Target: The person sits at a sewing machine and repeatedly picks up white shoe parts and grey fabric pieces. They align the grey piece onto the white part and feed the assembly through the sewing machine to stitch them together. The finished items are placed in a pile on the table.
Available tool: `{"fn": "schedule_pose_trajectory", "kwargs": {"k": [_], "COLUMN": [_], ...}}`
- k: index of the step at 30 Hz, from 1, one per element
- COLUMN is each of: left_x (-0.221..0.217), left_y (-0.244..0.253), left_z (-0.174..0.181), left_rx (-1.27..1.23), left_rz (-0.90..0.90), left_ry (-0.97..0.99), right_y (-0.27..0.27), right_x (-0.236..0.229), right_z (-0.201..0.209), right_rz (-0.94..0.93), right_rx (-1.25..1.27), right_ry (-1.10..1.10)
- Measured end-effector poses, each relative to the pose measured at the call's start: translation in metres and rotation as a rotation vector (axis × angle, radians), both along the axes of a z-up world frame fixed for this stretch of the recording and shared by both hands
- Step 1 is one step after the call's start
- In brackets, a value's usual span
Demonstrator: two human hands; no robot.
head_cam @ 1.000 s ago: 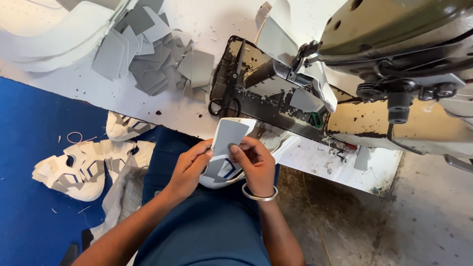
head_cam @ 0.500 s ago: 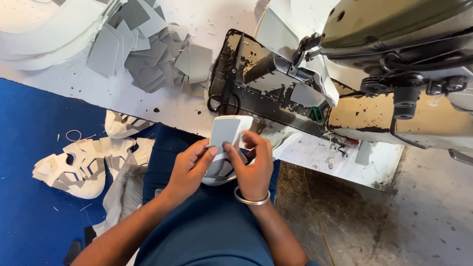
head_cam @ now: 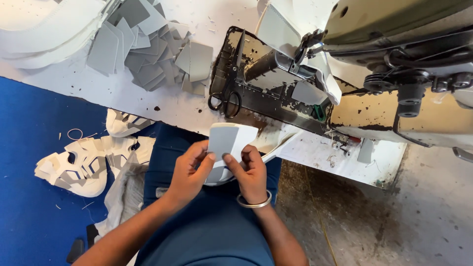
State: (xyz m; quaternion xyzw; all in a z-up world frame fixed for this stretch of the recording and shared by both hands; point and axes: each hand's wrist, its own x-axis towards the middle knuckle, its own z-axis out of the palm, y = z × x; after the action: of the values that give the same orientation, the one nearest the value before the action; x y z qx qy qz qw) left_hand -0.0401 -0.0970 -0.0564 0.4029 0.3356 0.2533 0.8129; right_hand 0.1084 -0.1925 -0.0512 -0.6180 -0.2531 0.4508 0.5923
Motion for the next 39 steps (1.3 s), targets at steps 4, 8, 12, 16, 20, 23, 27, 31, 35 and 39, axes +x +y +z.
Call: {"fn": "schedule_pose_trajectory", "kwargs": {"k": [4,8,12,16,20,23,27,31,35,39], "left_x": [0.007,0.012,0.013,0.012,0.011,0.012,0.016,0.026,0.042,0.072], "left_y": [0.02,0.032,0.023,0.012,0.001,-0.009,-0.019,-0.024,-0.021,0.005], "left_z": [0.026,0.047,0.046,0.054,0.062,0.064,0.067,0.074,0.075,0.065], "left_rx": [0.387,0.472,0.446,0.473,0.51,0.527,0.496,0.484,0.502,1.051], "left_rz": [0.077,-0.019,-0.06,-0.05,-0.04,-0.044,-0.055,-0.039,-0.036,0.012], "left_ry": [0.007,0.12,0.089,0.141,0.127,0.111,0.128,0.137,0.176,0.127], "right_y": [-0.003,-0.012,-0.026,-0.042,-0.051,-0.061,-0.071,-0.077,-0.073,-0.052], "right_x": [-0.005,-0.006,-0.006,-0.005,-0.006,-0.004,-0.002,0.003,0.011,0.03], "right_z": [0.009,0.015,0.015,0.013,0.022,0.021,0.022,0.024,0.031,0.036], "right_rz": [0.009,0.002,0.003,0.009,0.017,0.021,0.006,-0.016,-0.046,-0.13], "right_rx": [-0.05,-0.013,0.034,-0.02,0.047,0.07,0.097,0.079,0.093,0.114], "right_ry": [-0.002,0.012,-0.043,-0.14,-0.105,-0.108,-0.087,-0.062,-0.091,-0.015]}}
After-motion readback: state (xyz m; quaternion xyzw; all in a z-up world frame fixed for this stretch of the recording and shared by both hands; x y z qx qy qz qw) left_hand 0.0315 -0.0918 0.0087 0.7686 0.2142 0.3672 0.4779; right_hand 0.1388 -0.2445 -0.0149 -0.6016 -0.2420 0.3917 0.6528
